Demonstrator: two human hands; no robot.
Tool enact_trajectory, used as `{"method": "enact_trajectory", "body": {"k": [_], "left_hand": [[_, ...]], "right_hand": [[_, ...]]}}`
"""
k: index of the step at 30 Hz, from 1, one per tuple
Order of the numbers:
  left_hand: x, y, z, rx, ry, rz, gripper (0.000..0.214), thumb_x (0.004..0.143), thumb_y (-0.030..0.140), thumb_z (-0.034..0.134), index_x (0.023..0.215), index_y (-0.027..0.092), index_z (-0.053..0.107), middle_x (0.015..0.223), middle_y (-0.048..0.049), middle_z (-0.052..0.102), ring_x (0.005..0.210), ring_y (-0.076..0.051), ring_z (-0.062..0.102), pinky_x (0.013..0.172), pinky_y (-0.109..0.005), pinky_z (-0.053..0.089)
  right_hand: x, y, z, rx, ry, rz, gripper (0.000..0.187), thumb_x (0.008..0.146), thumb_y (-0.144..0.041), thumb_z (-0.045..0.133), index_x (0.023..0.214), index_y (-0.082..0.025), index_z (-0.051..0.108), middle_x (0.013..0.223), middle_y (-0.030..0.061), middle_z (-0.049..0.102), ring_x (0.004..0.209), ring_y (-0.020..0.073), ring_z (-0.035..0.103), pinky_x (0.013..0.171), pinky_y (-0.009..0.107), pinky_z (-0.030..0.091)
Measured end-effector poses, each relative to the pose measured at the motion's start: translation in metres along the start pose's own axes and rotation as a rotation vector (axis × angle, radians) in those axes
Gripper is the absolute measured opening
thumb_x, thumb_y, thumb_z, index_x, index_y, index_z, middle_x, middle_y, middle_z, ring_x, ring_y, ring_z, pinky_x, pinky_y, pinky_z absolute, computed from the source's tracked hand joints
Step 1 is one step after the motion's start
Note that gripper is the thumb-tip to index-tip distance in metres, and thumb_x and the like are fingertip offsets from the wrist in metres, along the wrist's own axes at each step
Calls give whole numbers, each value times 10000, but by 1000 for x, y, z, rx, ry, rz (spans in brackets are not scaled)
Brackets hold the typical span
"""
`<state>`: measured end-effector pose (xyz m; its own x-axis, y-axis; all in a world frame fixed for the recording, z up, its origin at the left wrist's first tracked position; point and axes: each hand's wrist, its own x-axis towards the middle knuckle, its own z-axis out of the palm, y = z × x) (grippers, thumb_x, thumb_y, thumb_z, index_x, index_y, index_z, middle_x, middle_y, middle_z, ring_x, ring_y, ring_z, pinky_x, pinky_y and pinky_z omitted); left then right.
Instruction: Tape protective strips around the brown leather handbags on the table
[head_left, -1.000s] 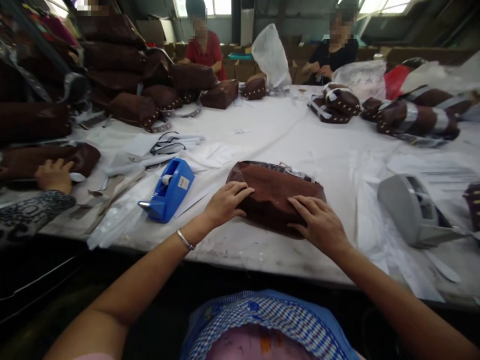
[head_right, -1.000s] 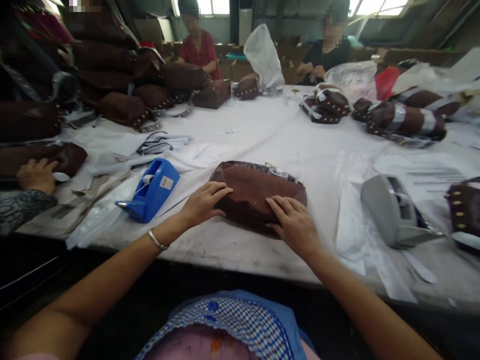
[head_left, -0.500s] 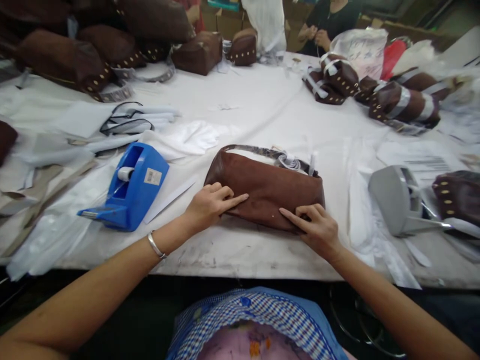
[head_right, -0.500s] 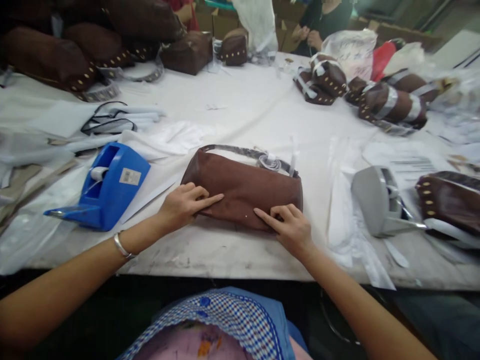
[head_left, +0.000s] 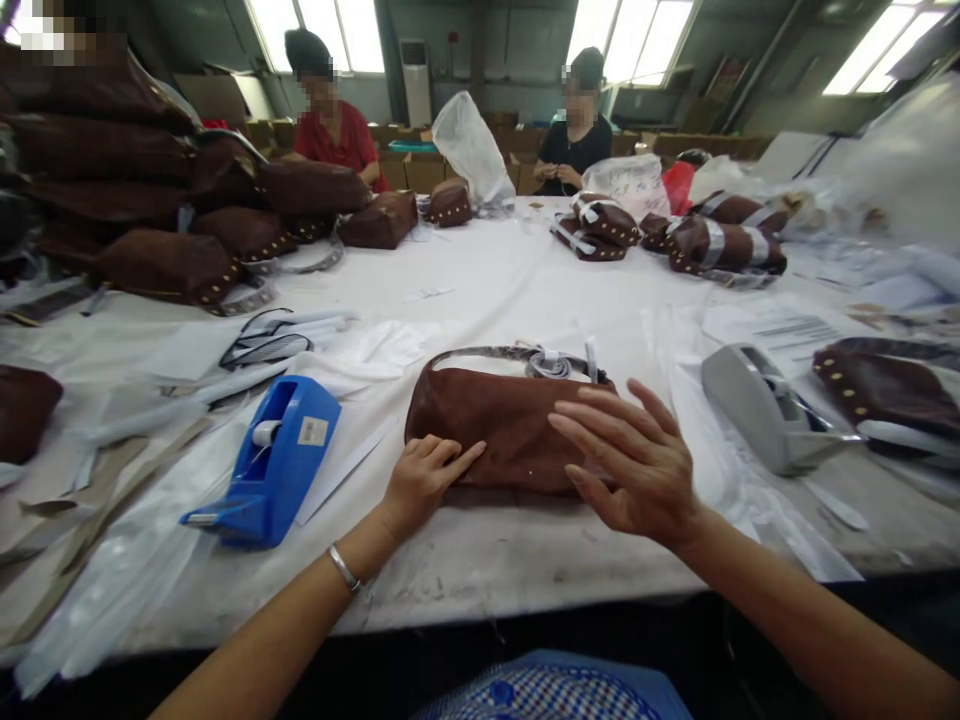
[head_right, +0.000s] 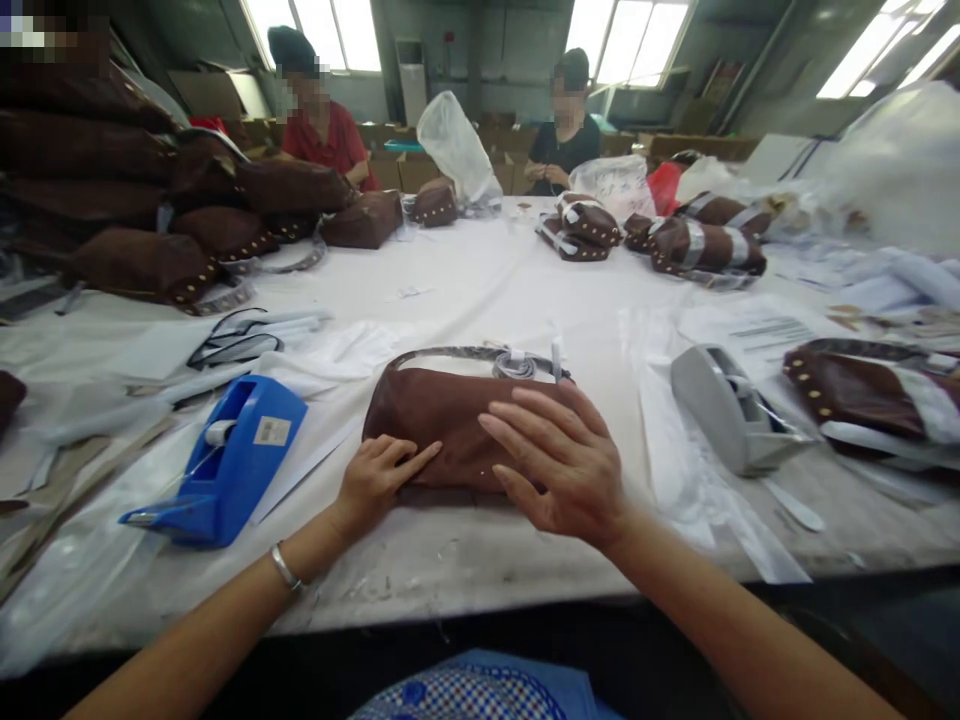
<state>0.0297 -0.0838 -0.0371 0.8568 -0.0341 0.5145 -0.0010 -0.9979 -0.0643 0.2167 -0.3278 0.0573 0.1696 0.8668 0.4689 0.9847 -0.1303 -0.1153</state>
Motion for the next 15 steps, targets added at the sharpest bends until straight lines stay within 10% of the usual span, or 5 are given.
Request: {"method": "enact_trajectory", "body": {"k": [6,11,15], "left_hand": [[2,16,-19,-37,-69,-107,581,879,150,596,1423,338,522,982,-37,655,891,-203,563,752,-349,438],[46,22,-68,-241,-203,-245,407,897,509,615,1237,296,683,1108,-40,699,983,-212,634,837,-352,521],[72,16,-46,-124,-55,-216,523,970,465,515,1458,279,487,1523,-83,492,1412,-289,434,1188,-510,305]], "right_hand": [[2,7,70,-74,-71,-63,681,958,-401,585,1568,-286,304,1641,95,252,1504,364,219,1199,669,157],[0,11,72,-75,-59,-69,694,958,-388,588,1573,-271,288,1653,108,193,1517,363,169,1202,659,146],[0,12,70,-44,-46,-61,700,950,-390,599,1570,-269,297,1648,106,214,1518,360,167,1206,655,140]]}}
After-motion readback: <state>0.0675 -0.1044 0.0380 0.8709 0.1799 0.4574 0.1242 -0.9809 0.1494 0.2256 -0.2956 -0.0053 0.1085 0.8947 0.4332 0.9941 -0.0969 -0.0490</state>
